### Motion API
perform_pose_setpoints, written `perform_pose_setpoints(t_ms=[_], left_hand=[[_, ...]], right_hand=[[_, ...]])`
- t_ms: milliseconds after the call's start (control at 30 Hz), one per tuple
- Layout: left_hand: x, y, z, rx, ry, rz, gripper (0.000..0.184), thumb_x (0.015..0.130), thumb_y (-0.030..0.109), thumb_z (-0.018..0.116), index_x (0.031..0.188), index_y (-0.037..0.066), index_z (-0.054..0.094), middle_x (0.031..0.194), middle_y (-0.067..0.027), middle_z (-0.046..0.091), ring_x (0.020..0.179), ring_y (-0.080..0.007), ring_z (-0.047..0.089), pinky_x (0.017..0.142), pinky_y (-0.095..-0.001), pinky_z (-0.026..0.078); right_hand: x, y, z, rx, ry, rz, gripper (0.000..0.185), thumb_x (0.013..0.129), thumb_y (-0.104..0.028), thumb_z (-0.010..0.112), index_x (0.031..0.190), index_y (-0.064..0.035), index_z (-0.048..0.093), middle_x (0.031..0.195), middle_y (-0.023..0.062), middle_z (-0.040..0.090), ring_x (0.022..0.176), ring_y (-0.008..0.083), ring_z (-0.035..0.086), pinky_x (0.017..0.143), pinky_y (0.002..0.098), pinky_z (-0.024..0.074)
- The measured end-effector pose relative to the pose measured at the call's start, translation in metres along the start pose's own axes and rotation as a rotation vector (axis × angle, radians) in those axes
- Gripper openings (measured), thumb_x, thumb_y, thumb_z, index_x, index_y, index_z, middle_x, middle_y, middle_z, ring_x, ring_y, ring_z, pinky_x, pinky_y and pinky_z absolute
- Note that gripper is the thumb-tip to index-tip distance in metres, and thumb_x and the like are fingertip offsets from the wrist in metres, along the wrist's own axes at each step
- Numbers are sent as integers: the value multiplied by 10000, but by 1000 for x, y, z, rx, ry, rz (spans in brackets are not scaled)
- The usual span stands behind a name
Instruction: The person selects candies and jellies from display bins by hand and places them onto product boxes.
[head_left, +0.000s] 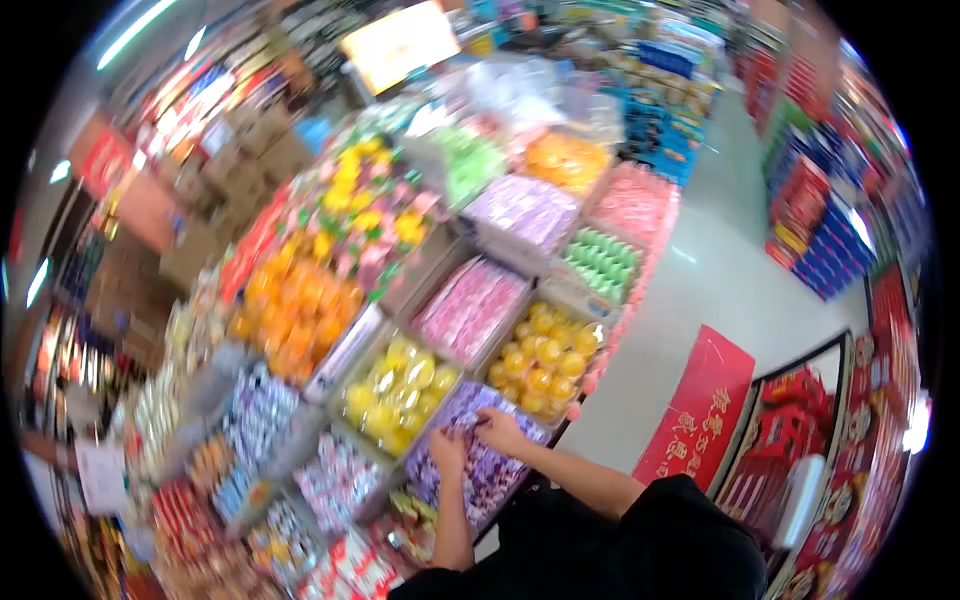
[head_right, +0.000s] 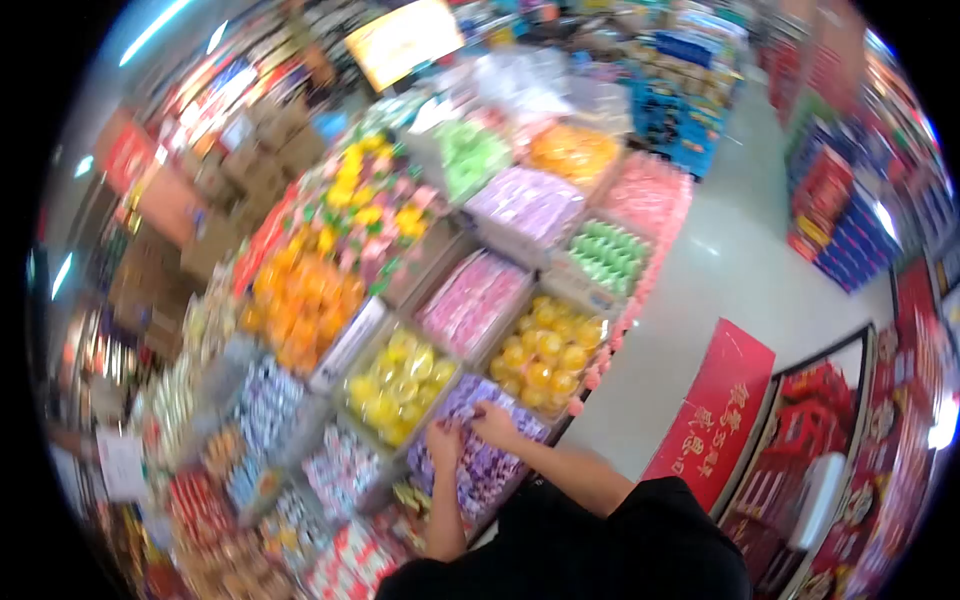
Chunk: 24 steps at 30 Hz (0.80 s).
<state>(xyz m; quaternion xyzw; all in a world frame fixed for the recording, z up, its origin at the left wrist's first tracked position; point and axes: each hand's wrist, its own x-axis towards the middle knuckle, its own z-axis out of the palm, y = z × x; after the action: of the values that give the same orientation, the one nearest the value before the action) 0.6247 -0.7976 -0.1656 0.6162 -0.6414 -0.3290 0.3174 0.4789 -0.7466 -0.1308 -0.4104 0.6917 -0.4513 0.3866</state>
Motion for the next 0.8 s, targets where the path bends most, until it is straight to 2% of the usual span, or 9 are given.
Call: perform_pose_setpoints(t_ms=[33, 67, 133, 333, 433, 467, 567, 700, 800], left_hand=[[-1, 7, -1, 49, -7, -14, 406, 758, 267, 736, 971, -38, 572, 910, -221, 631, 814, -366, 620, 738, -421, 488], [-5, 19, -6, 99, -8, -32, 407, 761, 271, 735, 969, -34, 564, 933, -234, 624, 823, -377, 617, 743, -430, 485], [-11, 41, -7, 237, 18, 50, 387, 788, 258, 713, 982, -30, 543, 863, -213, 630, 800, -368, 624, 746, -450, 482], [-43, 111, 32, 221, 54, 228, 319, 827, 238, 669, 966, -14, 531, 768, -179, 641, 726, -353, 629, 717, -459, 476], [-83, 157, 80, 52, -112, 252, 318, 833, 246, 658, 970, -11, 531, 770, -180, 644, 718, -329, 636, 689, -436, 483], [-101, 169, 99, 23, -190, 332, 330, 838, 257, 650, 987, -14, 535, 751, -168, 641, 701, -309, 636, 677, -413, 494], [-168, 199, 169, 66, -521, 412, 358, 839, 273, 651, 1022, -16, 541, 788, -171, 657, 743, -320, 648, 710, -412, 502], [-290, 261, 234, 161, -943, 513, 406, 853, 310, 650, 1097, 3, 546, 868, -171, 681, 839, -329, 663, 746, -415, 506], [-373, 300, 267, 163, -1118, 662, 423, 850, 312, 663, 1131, 17, 548, 861, -169, 679, 830, -318, 664, 749, -410, 509]], right_hand=[[-6, 4, -6, 53, 30, -66, 423, 738, -183, 649, 1129, -26, 627, 1033, 172, 672, 965, 301, 653, 846, 372, 518], [-14, -3, -18, 69, 27, -40, 369, 741, -159, 685, 1072, -4, 637, 1004, 145, 677, 908, 231, 660, 825, 337, 521], [-33, 0, -46, 132, 20, 21, 341, 765, -154, 684, 1065, 0, 634, 998, 137, 677, 914, 218, 656, 830, 332, 519], [-143, 44, -166, 245, 136, 90, 303, 832, -147, 671, 1081, 20, 625, 971, 113, 681, 886, 188, 653, 791, 314, 530], [-210, 106, -226, 308, 313, 176, 298, 838, -137, 668, 1082, 29, 624, 937, 105, 680, 836, 165, 649, 741, 299, 534], [-231, 124, -245, 333, 385, 213, 297, 838, -133, 667, 1082, 31, 624, 922, 102, 680, 816, 156, 648, 724, 293, 535], [-307, 126, -319, 398, 634, 298, 278, 840, -121, 668, 1067, 31, 618, 864, 86, 670, 747, 132, 629, 671, 280, 524], [-399, 138, -381, 454, 1010, 210, 245, 852, -112, 662, 1035, 39, 602, 806, 52, 645, 696, 109, 599, 630, 262, 498], [-464, 138, -412, 395, 1192, 228, 241, 857, -107, 655, 1044, 38, 605, 855, 64, 658, 763, 116, 620, 678, 266, 508]])
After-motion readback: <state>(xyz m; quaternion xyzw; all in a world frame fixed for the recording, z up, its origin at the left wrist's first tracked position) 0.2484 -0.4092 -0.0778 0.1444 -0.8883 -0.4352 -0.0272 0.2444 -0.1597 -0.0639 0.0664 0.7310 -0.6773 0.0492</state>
